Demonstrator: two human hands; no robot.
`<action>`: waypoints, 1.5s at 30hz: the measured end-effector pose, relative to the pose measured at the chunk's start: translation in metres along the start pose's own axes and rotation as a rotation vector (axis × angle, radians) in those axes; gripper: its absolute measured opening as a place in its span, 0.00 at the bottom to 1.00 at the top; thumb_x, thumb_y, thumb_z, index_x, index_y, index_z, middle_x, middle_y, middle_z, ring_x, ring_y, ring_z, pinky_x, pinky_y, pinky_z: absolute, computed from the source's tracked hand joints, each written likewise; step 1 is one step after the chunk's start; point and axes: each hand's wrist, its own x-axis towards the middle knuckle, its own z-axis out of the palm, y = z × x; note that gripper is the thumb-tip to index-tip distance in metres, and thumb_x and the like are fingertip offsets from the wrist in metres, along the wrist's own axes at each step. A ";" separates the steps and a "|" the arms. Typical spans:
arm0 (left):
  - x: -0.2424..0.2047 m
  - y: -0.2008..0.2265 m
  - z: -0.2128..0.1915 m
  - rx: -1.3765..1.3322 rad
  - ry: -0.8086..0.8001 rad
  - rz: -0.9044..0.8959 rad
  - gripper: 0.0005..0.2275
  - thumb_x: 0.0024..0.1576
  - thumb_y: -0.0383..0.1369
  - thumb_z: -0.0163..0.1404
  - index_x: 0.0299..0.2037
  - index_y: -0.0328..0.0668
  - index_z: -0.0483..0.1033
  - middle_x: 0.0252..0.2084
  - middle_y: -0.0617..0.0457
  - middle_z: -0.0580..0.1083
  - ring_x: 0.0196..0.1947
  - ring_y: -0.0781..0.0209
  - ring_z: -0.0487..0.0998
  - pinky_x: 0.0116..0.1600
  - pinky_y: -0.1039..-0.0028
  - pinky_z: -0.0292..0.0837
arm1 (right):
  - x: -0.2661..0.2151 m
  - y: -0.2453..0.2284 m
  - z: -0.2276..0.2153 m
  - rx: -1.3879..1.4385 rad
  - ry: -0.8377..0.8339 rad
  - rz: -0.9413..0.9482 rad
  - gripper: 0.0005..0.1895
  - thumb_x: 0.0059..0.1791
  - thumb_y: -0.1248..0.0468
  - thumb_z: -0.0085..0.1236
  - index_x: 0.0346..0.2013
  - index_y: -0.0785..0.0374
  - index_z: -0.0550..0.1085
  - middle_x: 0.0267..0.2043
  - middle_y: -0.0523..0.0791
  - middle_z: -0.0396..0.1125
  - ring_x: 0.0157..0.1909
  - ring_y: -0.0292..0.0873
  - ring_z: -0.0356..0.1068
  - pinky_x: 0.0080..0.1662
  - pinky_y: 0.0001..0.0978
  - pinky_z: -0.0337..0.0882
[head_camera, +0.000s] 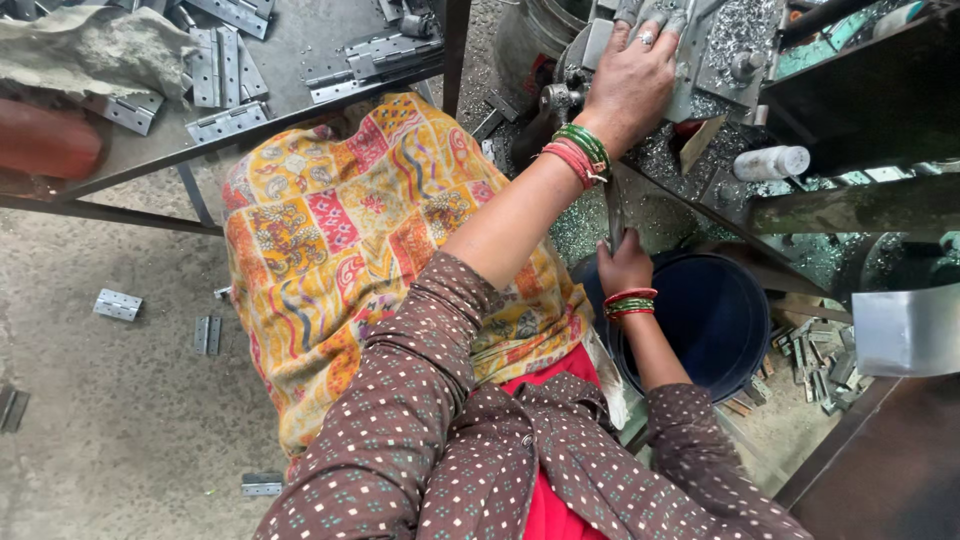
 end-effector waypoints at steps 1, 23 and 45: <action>-0.002 0.000 -0.001 0.003 0.000 -0.005 0.16 0.55 0.33 0.49 0.50 0.31 0.80 0.60 0.47 0.71 0.63 0.49 0.68 0.68 0.50 0.59 | -0.001 0.003 0.011 -0.011 0.024 0.005 0.25 0.52 0.50 0.57 0.50 0.68 0.67 0.35 0.62 0.72 0.38 0.70 0.72 0.40 0.60 0.70; 0.001 -0.005 0.001 -0.026 -0.044 0.018 0.14 0.55 0.34 0.49 0.45 0.33 0.81 0.55 0.45 0.73 0.60 0.46 0.69 0.65 0.48 0.59 | 0.000 0.023 0.041 -0.013 0.037 -0.004 0.23 0.54 0.49 0.56 0.51 0.64 0.66 0.37 0.62 0.72 0.41 0.69 0.73 0.43 0.60 0.71; 0.020 -0.008 -0.006 -0.015 -0.091 0.066 0.08 0.55 0.34 0.51 0.32 0.44 0.84 0.50 0.46 0.75 0.53 0.49 0.72 0.59 0.54 0.60 | -0.003 0.018 0.037 0.024 0.040 -0.022 0.20 0.53 0.52 0.58 0.45 0.67 0.67 0.34 0.62 0.71 0.39 0.70 0.72 0.40 0.60 0.70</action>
